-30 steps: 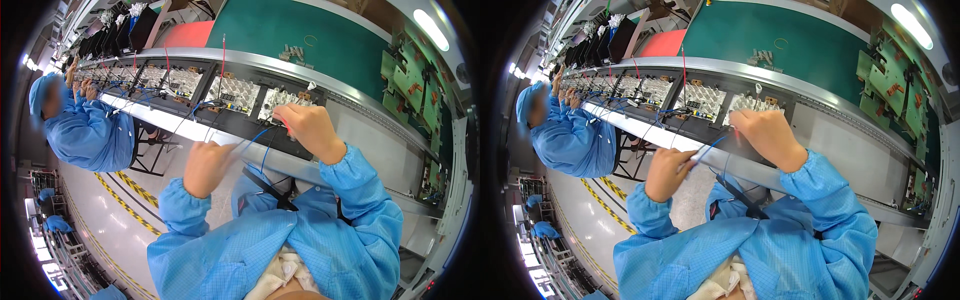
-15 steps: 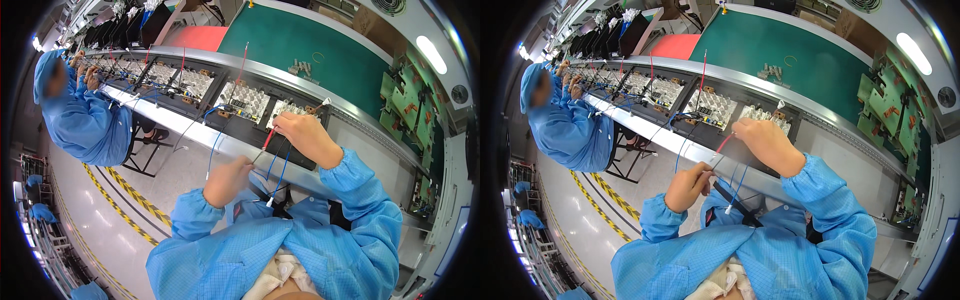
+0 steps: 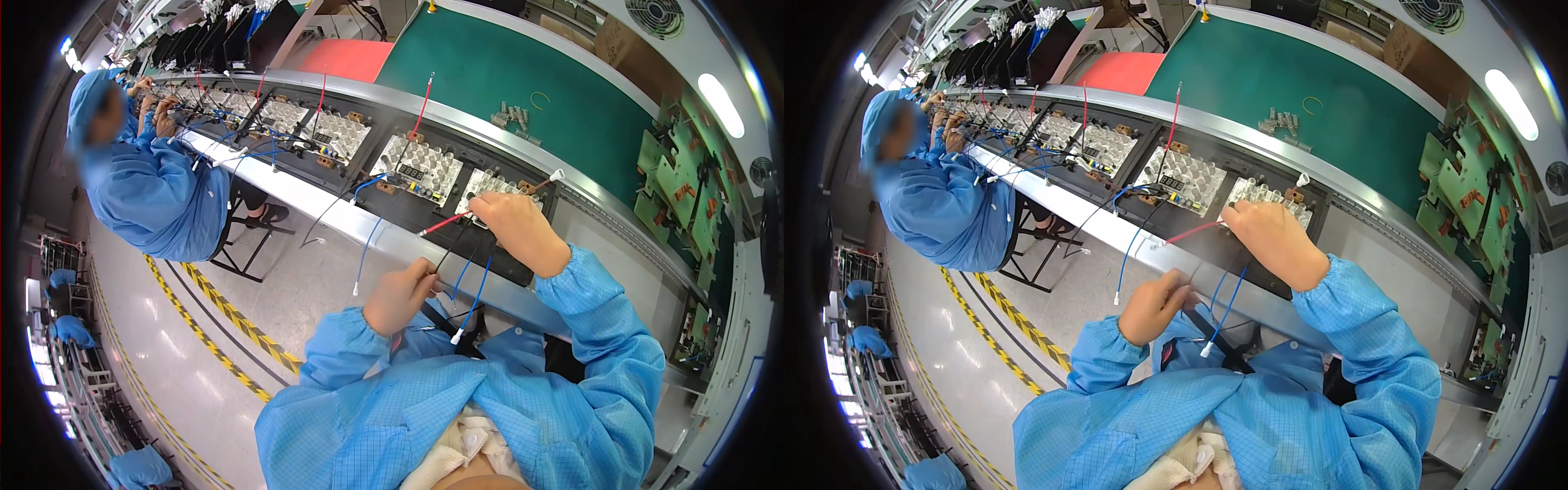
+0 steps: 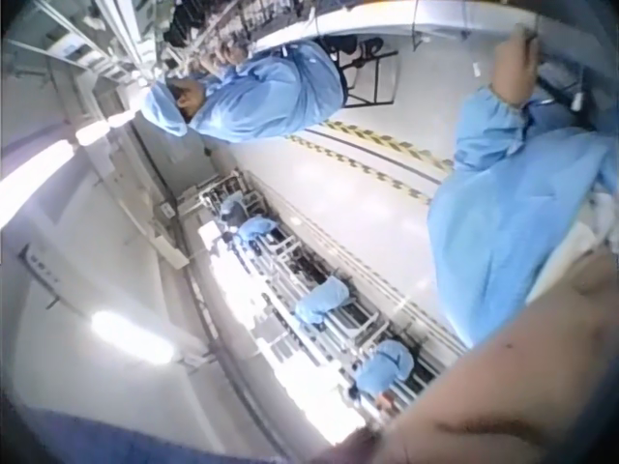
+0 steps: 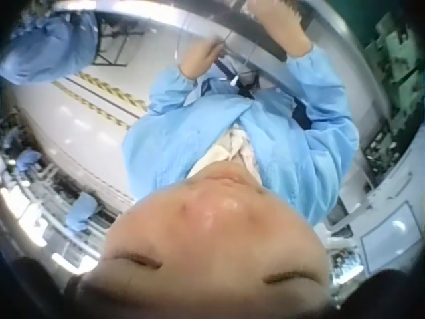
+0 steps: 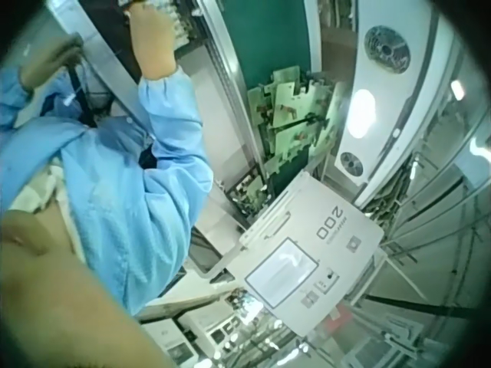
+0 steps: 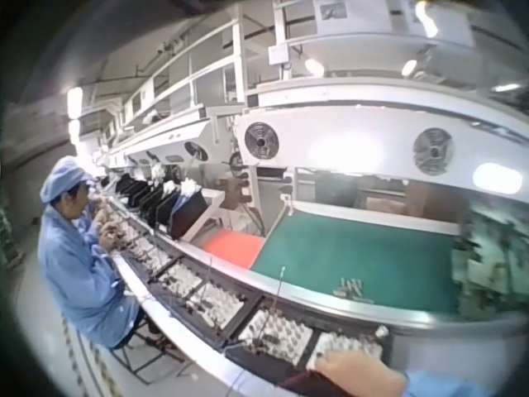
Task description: Connecting wires and checking components on electronic circuit boards on an assembly line.
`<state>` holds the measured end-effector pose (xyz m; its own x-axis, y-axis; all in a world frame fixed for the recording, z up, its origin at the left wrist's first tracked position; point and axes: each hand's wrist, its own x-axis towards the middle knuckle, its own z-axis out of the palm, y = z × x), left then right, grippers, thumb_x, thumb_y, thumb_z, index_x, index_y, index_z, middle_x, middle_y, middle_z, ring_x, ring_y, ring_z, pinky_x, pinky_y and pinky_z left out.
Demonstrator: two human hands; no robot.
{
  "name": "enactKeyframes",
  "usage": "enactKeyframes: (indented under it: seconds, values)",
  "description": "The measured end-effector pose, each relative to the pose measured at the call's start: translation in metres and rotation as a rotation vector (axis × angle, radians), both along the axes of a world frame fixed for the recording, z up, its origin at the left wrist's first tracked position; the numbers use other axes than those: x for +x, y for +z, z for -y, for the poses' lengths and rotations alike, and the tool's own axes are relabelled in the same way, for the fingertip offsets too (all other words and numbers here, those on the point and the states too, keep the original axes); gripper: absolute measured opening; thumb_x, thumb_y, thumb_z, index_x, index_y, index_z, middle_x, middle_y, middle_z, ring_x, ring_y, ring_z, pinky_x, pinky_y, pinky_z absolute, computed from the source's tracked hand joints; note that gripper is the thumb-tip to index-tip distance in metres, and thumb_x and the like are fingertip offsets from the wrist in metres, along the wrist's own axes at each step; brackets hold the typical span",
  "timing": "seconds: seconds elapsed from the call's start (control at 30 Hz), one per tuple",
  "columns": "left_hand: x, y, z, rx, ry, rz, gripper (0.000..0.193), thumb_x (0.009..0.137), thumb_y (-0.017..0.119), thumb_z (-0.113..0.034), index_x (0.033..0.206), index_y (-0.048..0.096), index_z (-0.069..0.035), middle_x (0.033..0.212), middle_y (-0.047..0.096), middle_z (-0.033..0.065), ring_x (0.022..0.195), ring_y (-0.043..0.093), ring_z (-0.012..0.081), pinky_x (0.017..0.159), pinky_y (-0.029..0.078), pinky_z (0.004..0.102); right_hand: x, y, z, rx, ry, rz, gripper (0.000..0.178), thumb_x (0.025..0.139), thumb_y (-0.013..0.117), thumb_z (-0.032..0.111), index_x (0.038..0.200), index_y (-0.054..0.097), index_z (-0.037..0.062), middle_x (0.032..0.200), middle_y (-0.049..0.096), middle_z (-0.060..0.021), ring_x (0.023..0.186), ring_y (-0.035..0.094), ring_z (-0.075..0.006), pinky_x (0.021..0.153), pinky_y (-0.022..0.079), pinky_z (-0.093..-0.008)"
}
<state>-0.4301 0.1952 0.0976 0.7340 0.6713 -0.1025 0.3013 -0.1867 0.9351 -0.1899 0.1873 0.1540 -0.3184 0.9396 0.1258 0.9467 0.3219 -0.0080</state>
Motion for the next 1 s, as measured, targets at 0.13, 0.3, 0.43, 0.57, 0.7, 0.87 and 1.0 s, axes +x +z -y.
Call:
enactKeyframes:
  seconds: [0.13,0.3,0.43,0.57,0.7,0.87,1.0]
  values:
    - [-0.008,0.014,-0.001,0.084,0.002,-0.063,0.013,0.093,0.054,-0.011,0.101,0.056,-0.002,0.087,0.069,0.0119,0.081,0.069,0.0257,0.071,0.053,0.0333,0.006,0.0,0.003,0.015,0.075,-0.054,0.009,0.076,0.058,0.004,0.085,0.055,0.005,0.078,0.056,-0.0081,0.074,0.065,-0.0234,0.062,0.054,-0.0321]
    - [-0.051,0.047,-0.009,0.232,0.15,-0.016,0.016,0.093,0.055,-0.007,0.105,0.063,-0.002,0.092,0.068,0.0091,0.084,0.068,0.0174,0.069,0.053,0.0278,0.015,0.001,0.01,0.019,0.221,0.1,0.012,0.076,0.058,0.005,0.087,0.055,0.0063,0.078,0.055,-0.0059,0.075,0.064,-0.0211,0.062,0.053,-0.0311]
    - [-0.095,0.084,-0.045,0.465,0.487,-0.098,0.017,0.09,0.055,-0.004,0.105,0.065,-0.002,0.089,0.067,0.0067,0.079,0.064,0.0151,0.069,0.048,0.0279,0.026,0.018,0.012,-0.026,0.206,0.11,0.024,0.076,0.058,0.006,0.099,0.059,0.0058,0.084,0.054,-0.0051,0.079,0.062,-0.0195,0.065,0.053,-0.0306]
    - [-0.109,0.091,-0.097,0.404,0.421,-0.126,0.023,0.087,0.06,-0.003,0.109,0.065,-0.004,0.088,0.065,0.0075,0.08,0.064,0.0185,0.07,0.048,0.0308,0.013,0.049,-0.003,-0.003,0.245,0.083,0.032,0.075,0.058,0.003,0.107,0.06,0.006,0.085,0.055,-0.0061,0.08,0.062,-0.0214,0.067,0.052,-0.0324]
    - [-0.059,0.104,-0.127,0.478,0.098,-0.129,0.026,0.086,0.062,-0.004,0.112,0.064,-0.005,0.088,0.064,0.0103,0.078,0.064,0.0187,0.07,0.049,0.0301,0.0,0.049,-0.04,0.038,0.221,-0.164,0.028,0.077,0.062,0.005,0.106,0.063,0.0051,0.081,0.059,-0.0108,0.077,0.061,-0.029,0.067,0.05,-0.0375]
    - [-0.02,0.092,-0.128,0.445,-0.12,-0.098,0.024,0.083,0.066,-0.006,0.107,0.066,-0.006,0.086,0.067,0.0104,0.076,0.065,0.0215,0.068,0.051,0.0327,-0.025,0.033,-0.074,-0.3,0.059,-0.63,0.033,0.077,0.071,0.026,0.102,0.067,0.0043,0.076,0.066,-0.0129,0.072,0.064,-0.0285,0.067,0.049,-0.04]
    - [-0.004,0.082,-0.118,0.649,-0.106,-0.105,0.013,0.084,0.066,-0.006,0.096,0.066,-0.002,0.072,0.065,0.0142,0.065,0.064,0.0247,0.064,0.051,0.0299,-0.03,0.025,-0.078,-0.343,0.118,-0.673,0.027,0.077,0.07,0.026,0.098,0.07,0.0074,0.074,0.066,-0.0118,0.07,0.063,-0.0272,0.065,0.048,-0.0375]
